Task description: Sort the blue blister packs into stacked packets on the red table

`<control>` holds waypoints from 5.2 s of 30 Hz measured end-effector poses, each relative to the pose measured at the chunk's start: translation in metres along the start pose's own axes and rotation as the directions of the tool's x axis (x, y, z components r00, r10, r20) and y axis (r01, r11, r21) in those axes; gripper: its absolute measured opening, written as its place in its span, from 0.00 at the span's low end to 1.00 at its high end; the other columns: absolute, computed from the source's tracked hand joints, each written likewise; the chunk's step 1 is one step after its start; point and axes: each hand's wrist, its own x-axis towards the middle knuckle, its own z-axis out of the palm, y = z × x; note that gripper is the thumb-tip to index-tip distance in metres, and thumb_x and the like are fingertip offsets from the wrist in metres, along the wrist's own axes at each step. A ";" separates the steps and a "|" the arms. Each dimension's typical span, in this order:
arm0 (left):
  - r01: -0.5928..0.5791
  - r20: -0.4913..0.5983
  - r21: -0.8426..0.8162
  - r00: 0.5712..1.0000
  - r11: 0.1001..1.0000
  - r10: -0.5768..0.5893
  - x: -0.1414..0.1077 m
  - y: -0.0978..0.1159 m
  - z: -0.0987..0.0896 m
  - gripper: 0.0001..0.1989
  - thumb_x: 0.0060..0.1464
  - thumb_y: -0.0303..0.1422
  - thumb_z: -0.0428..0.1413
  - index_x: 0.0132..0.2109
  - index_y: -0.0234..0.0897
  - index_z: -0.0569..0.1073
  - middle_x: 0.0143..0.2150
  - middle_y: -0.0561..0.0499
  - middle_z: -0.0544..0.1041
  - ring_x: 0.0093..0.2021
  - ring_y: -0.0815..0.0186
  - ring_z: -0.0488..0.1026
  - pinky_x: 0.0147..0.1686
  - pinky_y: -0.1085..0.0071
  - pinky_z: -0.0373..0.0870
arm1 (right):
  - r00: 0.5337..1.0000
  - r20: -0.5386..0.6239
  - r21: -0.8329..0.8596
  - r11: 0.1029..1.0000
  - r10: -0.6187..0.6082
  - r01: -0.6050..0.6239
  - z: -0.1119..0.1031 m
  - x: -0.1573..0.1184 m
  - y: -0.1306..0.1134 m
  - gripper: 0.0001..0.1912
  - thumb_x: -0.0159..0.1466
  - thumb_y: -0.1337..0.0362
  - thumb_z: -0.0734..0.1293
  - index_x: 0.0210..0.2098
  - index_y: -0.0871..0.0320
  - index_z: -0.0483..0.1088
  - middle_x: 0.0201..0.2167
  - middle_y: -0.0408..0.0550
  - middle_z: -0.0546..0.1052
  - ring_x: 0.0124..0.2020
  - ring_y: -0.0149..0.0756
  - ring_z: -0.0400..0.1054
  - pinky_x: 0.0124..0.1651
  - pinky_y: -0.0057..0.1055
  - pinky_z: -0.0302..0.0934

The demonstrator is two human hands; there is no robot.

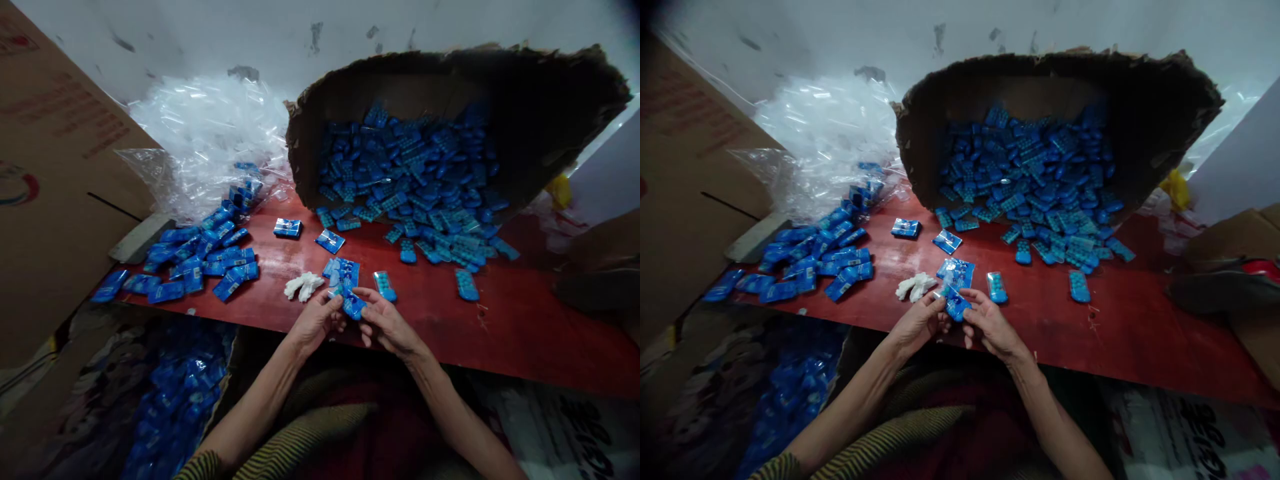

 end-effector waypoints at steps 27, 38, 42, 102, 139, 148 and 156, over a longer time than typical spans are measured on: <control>-0.271 -0.018 0.538 0.943 0.799 0.332 -0.007 0.009 0.009 0.14 0.46 0.38 0.54 0.39 0.34 0.73 0.36 0.49 0.75 0.37 0.65 0.70 0.40 0.71 0.64 | 0.967 -0.221 -0.515 0.857 -0.129 -0.003 0.008 -0.010 -0.008 0.17 0.57 0.58 0.60 0.44 0.58 0.64 0.13 0.34 0.61 0.13 0.24 0.55 0.16 0.21 0.54; -0.226 0.048 0.571 0.969 0.789 0.242 -0.008 0.011 0.006 0.13 0.45 0.36 0.54 0.38 0.35 0.74 0.35 0.50 0.76 0.37 0.65 0.70 0.40 0.71 0.63 | 0.962 -0.166 -0.677 0.734 -0.218 0.049 0.008 -0.013 -0.016 0.10 0.57 0.60 0.60 0.37 0.58 0.66 0.22 0.39 0.68 0.14 0.21 0.56 0.18 0.21 0.53; -0.200 0.094 0.616 0.979 0.762 0.182 -0.011 0.019 0.009 0.12 0.45 0.36 0.55 0.37 0.35 0.75 0.35 0.51 0.76 0.36 0.65 0.69 0.38 0.72 0.63 | 0.983 -0.083 -0.671 0.738 -0.164 0.067 0.006 -0.015 -0.023 0.09 0.55 0.62 0.62 0.35 0.58 0.67 0.21 0.38 0.68 0.15 0.22 0.57 0.19 0.21 0.54; -0.102 -0.009 0.355 0.994 0.929 0.112 -0.020 0.003 -0.003 0.12 0.45 0.38 0.55 0.36 0.37 0.67 0.22 0.58 0.66 0.18 0.77 0.59 0.20 0.79 0.57 | 0.984 -0.178 -0.207 0.977 0.005 -0.042 0.016 -0.020 -0.013 0.14 0.52 0.60 0.66 0.37 0.57 0.66 0.17 0.35 0.67 0.17 0.24 0.64 0.22 0.25 0.64; 0.046 0.077 -0.191 0.996 0.981 -0.032 -0.011 -0.012 0.018 0.16 0.48 0.36 0.54 0.44 0.32 0.72 0.38 0.44 0.75 0.37 0.65 0.70 0.39 0.70 0.63 | 0.972 -0.016 -0.316 0.924 -0.234 0.217 0.007 -0.013 0.009 0.37 0.51 0.64 0.68 0.57 0.46 0.49 0.46 0.45 0.63 0.44 0.35 0.62 0.48 0.33 0.57; 0.094 0.125 -0.129 0.989 0.987 -0.077 -0.017 -0.005 0.014 0.16 0.48 0.35 0.54 0.44 0.32 0.71 0.36 0.44 0.75 0.29 0.70 0.69 0.29 0.73 0.64 | 0.974 -0.087 -0.237 0.954 -0.209 0.184 0.000 -0.014 0.010 0.36 0.49 0.68 0.69 0.55 0.46 0.54 0.41 0.42 0.64 0.37 0.29 0.63 0.40 0.27 0.59; -0.024 0.021 -0.119 0.999 0.993 0.027 -0.017 -0.010 0.021 0.16 0.45 0.33 0.57 0.42 0.32 0.72 0.40 0.43 0.75 0.38 0.64 0.71 0.38 0.70 0.63 | 0.977 -0.109 -0.211 0.965 -0.183 0.157 0.002 -0.011 0.003 0.34 0.48 0.66 0.70 0.52 0.48 0.57 0.37 0.42 0.65 0.34 0.29 0.63 0.38 0.27 0.60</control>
